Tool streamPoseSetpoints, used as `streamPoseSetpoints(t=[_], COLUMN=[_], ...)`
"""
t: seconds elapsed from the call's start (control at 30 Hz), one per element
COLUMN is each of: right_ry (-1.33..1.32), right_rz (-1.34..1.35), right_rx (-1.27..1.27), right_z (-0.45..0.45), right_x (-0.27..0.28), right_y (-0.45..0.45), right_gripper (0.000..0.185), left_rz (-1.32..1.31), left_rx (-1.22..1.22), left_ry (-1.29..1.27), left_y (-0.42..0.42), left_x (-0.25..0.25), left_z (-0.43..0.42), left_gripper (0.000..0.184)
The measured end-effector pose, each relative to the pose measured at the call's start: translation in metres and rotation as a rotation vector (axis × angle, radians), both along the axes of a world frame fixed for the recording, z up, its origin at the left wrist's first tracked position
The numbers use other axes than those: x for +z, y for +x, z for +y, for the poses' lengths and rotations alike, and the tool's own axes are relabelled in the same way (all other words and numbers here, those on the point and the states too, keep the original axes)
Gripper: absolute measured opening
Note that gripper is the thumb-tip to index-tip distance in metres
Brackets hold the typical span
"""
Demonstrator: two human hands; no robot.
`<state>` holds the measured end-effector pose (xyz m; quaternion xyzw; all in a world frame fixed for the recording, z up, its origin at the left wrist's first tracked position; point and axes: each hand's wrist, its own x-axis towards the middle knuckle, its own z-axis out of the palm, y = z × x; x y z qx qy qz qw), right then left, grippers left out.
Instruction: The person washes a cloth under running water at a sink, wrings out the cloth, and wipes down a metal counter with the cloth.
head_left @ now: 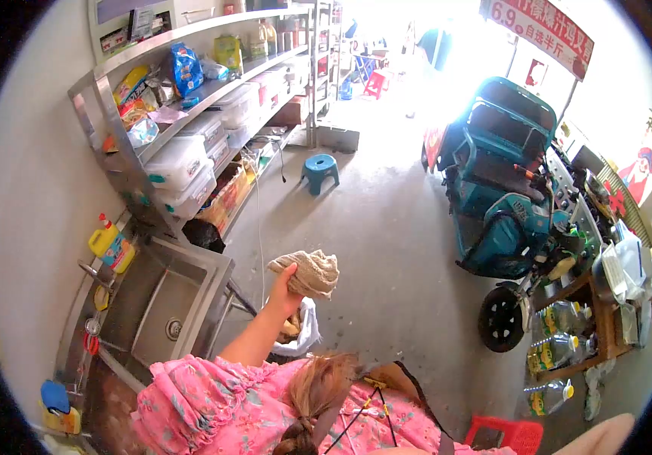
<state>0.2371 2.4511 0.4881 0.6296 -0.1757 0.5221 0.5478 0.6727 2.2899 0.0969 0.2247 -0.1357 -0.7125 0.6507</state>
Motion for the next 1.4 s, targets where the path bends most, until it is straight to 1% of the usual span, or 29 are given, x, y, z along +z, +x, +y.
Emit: streamPoseSetpoints(t=[0.07, 0.13, 0.17, 0.2, 0.23, 0.3, 0.43, 0.5, 0.53, 0.67, 0.73, 0.83, 0.87, 0.97, 1.2, 1.3, 1.4], right_ry=[0.003, 0.022, 0.019, 0.024, 0.025, 0.024, 0.045, 0.017, 0.011, -0.004, -0.003, -0.013, -0.012, -0.012, -0.024, -0.024, -0.03], right_rz=[0.04, 0.09, 0.119, 0.143, 0.162, 0.193, 0.256, 0.213, 0.198, 0.159, 0.146, 0.124, 0.118, 0.105, 0.076, 0.032, -0.042], right_rx=[0.022, 0.039, 0.049, 0.062, 0.071, 0.08, 0.109, 0.055, 0.036, -0.001, -0.013, -0.03, -0.03, -0.029, -0.051, -0.084, -0.128], right_z=[-0.001, -0.002, -0.002, -0.002, -0.004, -0.002, -0.001, 0.002, 0.002, -0.001, -0.003, -0.003, -0.004, -0.005, -0.008, -0.009, -0.012], right_x=[0.012, 0.027, 0.033, 0.039, 0.042, 0.047, 0.056, 0.049, 0.044, 0.036, 0.034, 0.03, 0.03, 0.031, 0.026, 0.02, 0.001], right_y=[0.008, 0.019, 0.027, 0.033, 0.039, 0.046, 0.05, 0.037, 0.032, 0.019, 0.014, 0.012, 0.01, 0.007, 0.001, -0.008, -0.017], right_gripper=[0.054, 0.056, 0.057, 0.058, 0.059, 0.061, 0.066, 0.065, 0.064, 0.062, 0.061, 0.06, 0.059, 0.058, 0.054, 0.053, 0.051], left_rz=[0.013, 0.036, 0.044, 0.065, 0.073, 0.079, 0.08, 0.079, 0.073, 0.078, 0.041, 0.056, 0.06, 0.096, 0.091, 0.092, 0.037], left_rx=[-0.039, -0.038, -0.033, -0.059, -0.033, -0.055, -0.039, -0.024, 0.0, 0.005, 0.014, 0.007, 0.034, 0.038, 0.026, 0.029, 0.015], left_ry=[-0.016, 0.044, 0.058, 0.018, 0.066, 0.017, 0.025, 0.016, 0.054, -0.001, -0.001, -0.005, 0.023, 0.039, 0.046, 0.081, 0.029], left_y=[0.002, 0.003, 0.003, 0.001, 0.001, 0.002, 0.002, -0.001, -0.002, 0.004, 0.004, 0.005, 0.007, 0.008, 0.005, 0.011, 0.003], left_x=[-0.008, -0.02, -0.021, -0.022, -0.023, -0.023, -0.026, -0.02, -0.017, -0.026, -0.027, -0.022, -0.03, -0.031, -0.026, -0.039, -0.023], left_z=[-0.002, -0.001, -0.008, -0.01, -0.01, -0.01, -0.009, -0.005, -0.002, 0.0, 0.004, 0.008, 0.006, 0.005, 0.009, 0.006, 0.012], left_gripper=[0.04, 0.04, 0.039, 0.039, 0.038, 0.038, 0.038, 0.037, 0.037, 0.037, 0.038, 0.039, 0.039, 0.035, 0.037, 0.037, 0.038])
